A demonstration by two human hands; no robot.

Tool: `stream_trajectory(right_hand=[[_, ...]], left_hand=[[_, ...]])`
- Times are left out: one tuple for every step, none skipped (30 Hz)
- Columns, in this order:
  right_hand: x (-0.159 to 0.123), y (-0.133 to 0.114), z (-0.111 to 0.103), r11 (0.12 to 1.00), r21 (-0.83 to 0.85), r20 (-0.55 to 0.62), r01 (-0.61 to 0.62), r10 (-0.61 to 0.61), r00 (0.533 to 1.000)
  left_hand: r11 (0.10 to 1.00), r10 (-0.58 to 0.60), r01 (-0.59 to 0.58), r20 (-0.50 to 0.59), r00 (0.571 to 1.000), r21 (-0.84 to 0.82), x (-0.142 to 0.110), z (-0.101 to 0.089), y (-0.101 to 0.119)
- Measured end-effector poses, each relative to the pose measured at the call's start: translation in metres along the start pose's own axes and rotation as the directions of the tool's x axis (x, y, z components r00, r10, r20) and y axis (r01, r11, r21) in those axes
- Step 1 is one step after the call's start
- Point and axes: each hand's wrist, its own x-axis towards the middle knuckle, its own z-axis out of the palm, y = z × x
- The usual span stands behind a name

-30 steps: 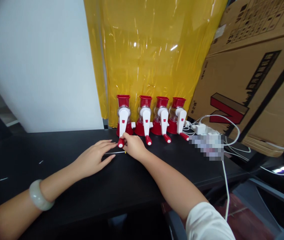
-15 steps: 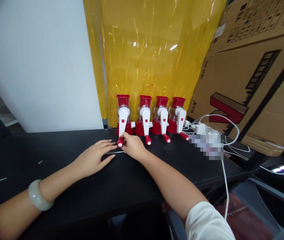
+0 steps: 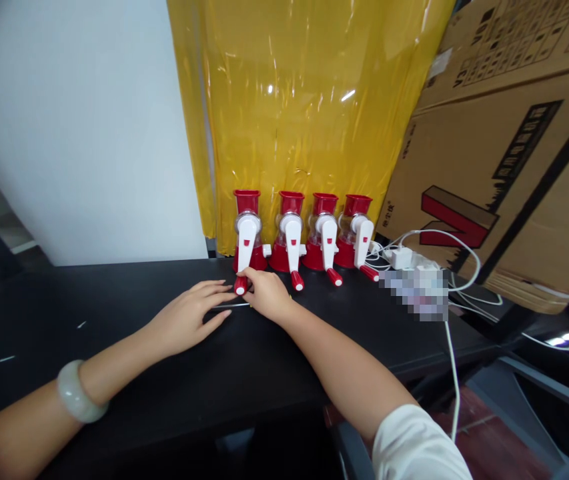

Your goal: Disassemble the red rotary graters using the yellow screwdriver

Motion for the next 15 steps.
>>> stream_trajectory(right_hand=[[0.0000, 0.0001, 0.0001, 1.000, -0.002, -0.001, 0.001, -0.001, 1.000], [0.0000, 0.0002, 0.0002, 1.000, -0.002, -0.002, 0.000, 0.000, 1.000], [0.0000, 0.0001, 0.0002, 1.000, -0.002, -0.004, 0.000, 0.000, 1.000], [-0.0001, 0.0000, 0.0002, 1.000, 0.001, -0.004, 0.000, 0.000, 1.000], [-0.0002, -0.0001, 0.0001, 1.000, 0.005, -0.004, 0.000, 0.000, 1.000], [-0.0004, -0.0002, 0.0000, 1.000, 0.010, -0.003, 0.002, -0.002, 1.000], [-0.0005, -0.0003, -0.0002, 1.000, 0.016, -0.001, 0.004, -0.004, 1.000], [-0.0005, -0.0004, -0.0003, 1.000, 0.019, 0.001, 0.007, -0.007, 1.000], [-0.0006, -0.0003, -0.0004, 1.000, 0.022, 0.002, 0.009, -0.009, 1.000], [-0.0006, -0.0001, -0.0004, 1.000, 0.022, 0.002, 0.010, -0.010, 1.000], [-0.0005, 0.0001, -0.0003, 1.000, 0.022, 0.002, 0.011, -0.011, 1.000], [-0.0004, 0.0004, -0.0001, 1.000, 0.019, 0.002, 0.011, -0.011, 1.000], [-0.0003, 0.0008, 0.0001, 1.000, 0.017, 0.001, 0.012, -0.012, 1.000], [-0.0003, 0.0011, 0.0003, 1.000, 0.014, 0.000, 0.013, -0.013, 1.000], [-0.0002, 0.0014, 0.0005, 1.000, 0.010, -0.002, 0.014, -0.014, 1.000]], left_hand=[[1.000, 0.001, -0.001, -0.001, 1.000, -0.002, -0.0002, -0.0002, 0.0000], [1.000, 0.003, -0.003, -0.002, 1.000, -0.003, -0.0004, -0.0004, 0.0001], [1.000, 0.005, -0.005, -0.003, 1.000, -0.003, -0.0005, -0.0006, 0.0002], [1.000, 0.007, -0.007, -0.001, 1.000, -0.001, -0.0005, -0.0008, 0.0003], [1.000, 0.010, -0.010, 0.002, 1.000, 0.003, -0.0005, -0.0010, 0.0004], [1.000, 0.013, -0.014, 0.006, 1.000, 0.007, -0.0005, -0.0011, 0.0006], [1.000, 0.017, -0.017, 0.010, 1.000, 0.012, -0.0004, -0.0011, 0.0007], [1.000, 0.019, -0.020, 0.014, 1.000, 0.017, -0.0003, -0.0011, 0.0008], [1.000, 0.022, -0.022, 0.017, 1.000, 0.021, -0.0003, -0.0010, 0.0009], [0.999, 0.024, -0.025, 0.019, 1.000, 0.025, -0.0003, -0.0009, 0.0009], [0.999, 0.025, -0.026, 0.018, 1.000, 0.027, -0.0004, -0.0007, 0.0008], [0.999, 0.025, -0.026, 0.017, 1.000, 0.028, -0.0005, -0.0006, 0.0007], [0.999, 0.026, -0.026, 0.016, 1.000, 0.026, -0.0006, -0.0005, 0.0006], [0.999, 0.028, -0.028, 0.015, 0.999, 0.022, -0.0008, -0.0004, 0.0006], [0.999, 0.031, -0.031, 0.013, 0.999, 0.018, -0.0009, -0.0004, 0.0005]])
